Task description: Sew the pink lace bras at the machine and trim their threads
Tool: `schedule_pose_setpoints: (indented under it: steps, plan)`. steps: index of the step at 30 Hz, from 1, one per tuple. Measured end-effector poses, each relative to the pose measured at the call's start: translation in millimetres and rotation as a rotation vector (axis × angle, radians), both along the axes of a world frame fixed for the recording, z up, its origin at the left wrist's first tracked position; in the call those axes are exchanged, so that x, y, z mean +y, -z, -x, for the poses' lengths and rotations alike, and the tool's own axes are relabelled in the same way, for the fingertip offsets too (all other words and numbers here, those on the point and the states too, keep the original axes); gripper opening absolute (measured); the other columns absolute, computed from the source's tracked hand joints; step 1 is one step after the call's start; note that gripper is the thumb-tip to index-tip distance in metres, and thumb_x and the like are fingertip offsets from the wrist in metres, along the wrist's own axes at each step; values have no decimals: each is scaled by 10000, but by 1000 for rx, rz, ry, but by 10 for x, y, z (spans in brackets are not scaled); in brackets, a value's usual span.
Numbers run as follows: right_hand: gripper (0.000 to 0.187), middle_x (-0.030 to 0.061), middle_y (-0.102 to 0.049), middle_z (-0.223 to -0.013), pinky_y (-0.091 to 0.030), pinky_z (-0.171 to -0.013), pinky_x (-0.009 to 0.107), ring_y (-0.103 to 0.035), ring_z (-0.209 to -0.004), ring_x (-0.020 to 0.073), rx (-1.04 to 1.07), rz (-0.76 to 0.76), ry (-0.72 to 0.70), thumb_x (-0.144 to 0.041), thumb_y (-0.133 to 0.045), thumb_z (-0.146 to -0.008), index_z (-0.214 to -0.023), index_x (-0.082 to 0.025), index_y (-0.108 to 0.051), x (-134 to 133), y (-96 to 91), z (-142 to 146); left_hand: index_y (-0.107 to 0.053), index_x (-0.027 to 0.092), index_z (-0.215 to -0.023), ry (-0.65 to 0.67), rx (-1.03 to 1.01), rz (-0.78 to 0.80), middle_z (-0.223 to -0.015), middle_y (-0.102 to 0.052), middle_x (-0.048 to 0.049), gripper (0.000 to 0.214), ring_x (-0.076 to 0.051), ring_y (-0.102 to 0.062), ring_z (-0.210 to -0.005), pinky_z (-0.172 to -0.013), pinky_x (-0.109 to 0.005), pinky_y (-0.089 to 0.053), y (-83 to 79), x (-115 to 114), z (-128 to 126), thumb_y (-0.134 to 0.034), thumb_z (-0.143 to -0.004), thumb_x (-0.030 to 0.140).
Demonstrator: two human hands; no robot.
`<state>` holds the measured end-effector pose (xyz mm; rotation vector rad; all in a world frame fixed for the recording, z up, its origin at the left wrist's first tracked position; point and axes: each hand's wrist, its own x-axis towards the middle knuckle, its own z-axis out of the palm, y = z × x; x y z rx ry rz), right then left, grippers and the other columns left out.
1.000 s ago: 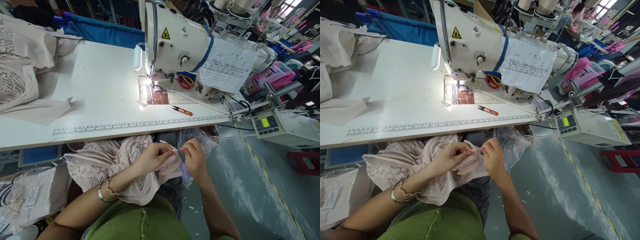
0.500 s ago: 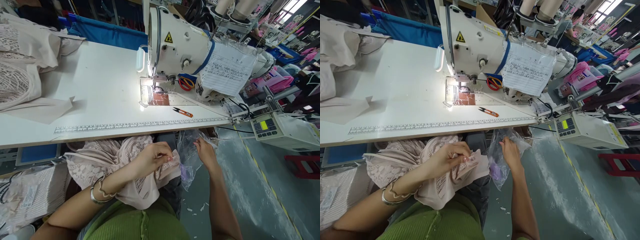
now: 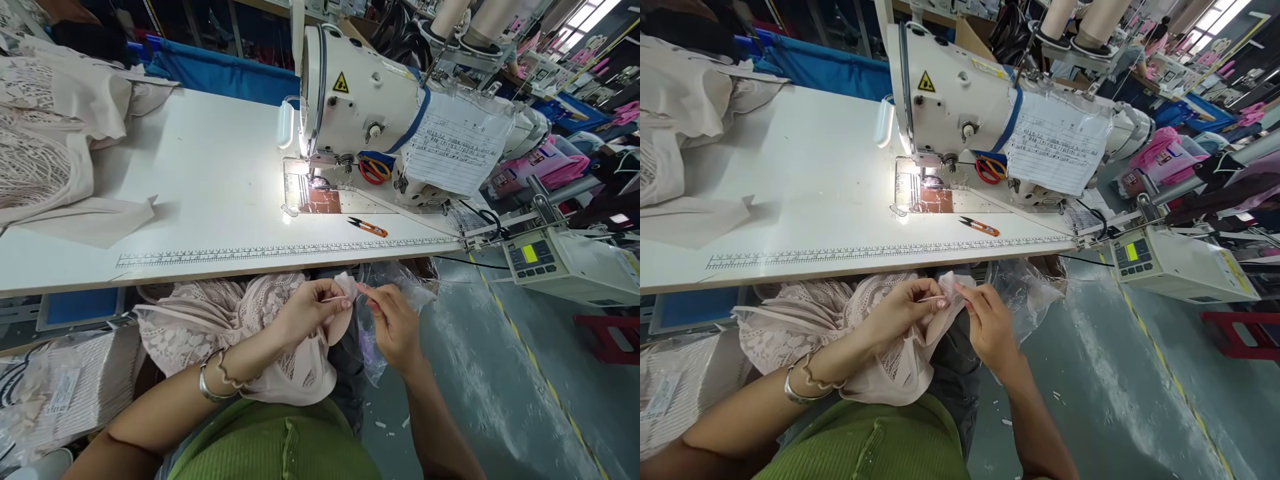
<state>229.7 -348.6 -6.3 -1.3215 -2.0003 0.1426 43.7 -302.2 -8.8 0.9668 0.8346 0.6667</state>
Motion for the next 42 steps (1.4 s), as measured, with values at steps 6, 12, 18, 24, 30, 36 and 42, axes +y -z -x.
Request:
schedule_pose_setpoints:
  steps: [6, 12, 18, 24, 30, 36, 42]
  plan:
    - [406, 30, -613, -848, -494, -625, 243, -606, -718, 135, -114, -29, 21, -93, -456, -995, -1286, -282, -668, 37, 48, -1, -692, 144, -762, -73, 89, -130, -563, -491, 40, 319, -69, -340, -484, -429, -196, -244, 40, 6, 0, -688, -786, 462]
    - [497, 44, -643, -816, -452, -666, 281, -605, -752, 156, -412, -220, 47, -20, -451, -962, -1349, -269, -640, 102, -10, -1, -774, 150, -790, -133, -19, -85, -650, -657, -9, 248, -92, -465, -553, -508, -204, -345, 87, -2, -31, -731, -754, 392]
    - [536, 45, -661, -799, -388, -627, 298, -572, -719, 157, -547, -281, 4, 15, -475, -939, -1403, -224, -592, 127, -59, 32, -799, 169, -842, -110, -38, -100, -709, -710, -26, 208, -102, -515, -585, -535, -203, -380, 116, 6, -25, -698, -804, 347]
    - [478, 49, -664, -786, -362, -621, 316, -565, -736, 170, -609, -294, 7, 4, -484, -944, -1353, -195, -630, 116, -64, 30, -784, 161, -796, -120, -19, -73, -679, -692, -18, 195, -96, -496, -563, -519, -198, -370, 94, 4, -29, -702, -805, 338]
    - [481, 52, -652, -789, -406, -633, 305, -572, -727, 168, -556, -271, 9, 5, -456, -952, -1353, -198, -628, 114, -23, 50, -759, 152, -764, -111, -36, -112, -657, -676, -1, 200, -90, -496, -565, -535, -195, -377, 78, 12, -29, -680, -820, 327]
    - [493, 81, -651, -842, -516, -644, 298, -624, -782, 184, -378, -89, -14, -26, -386, -981, -1422, -162, -559, 63, 67, 101, -771, 152, -842, -141, 96, -411, -762, -690, -40, 186, -137, -595, -687, -647, -233, -465, 159, 20, -18, -619, -859, 258]
    - [519, 108, -682, -1030, -556, -725, 313, -650, -854, 188, -62, 126, -100, -92, -373, -1006, -1501, -220, -461, 31, 98, 161, -739, 165, -844, -202, 203, -642, -844, -693, -42, 66, -163, -635, -787, -717, -244, -472, 211, 1, -40, -706, -834, 222]
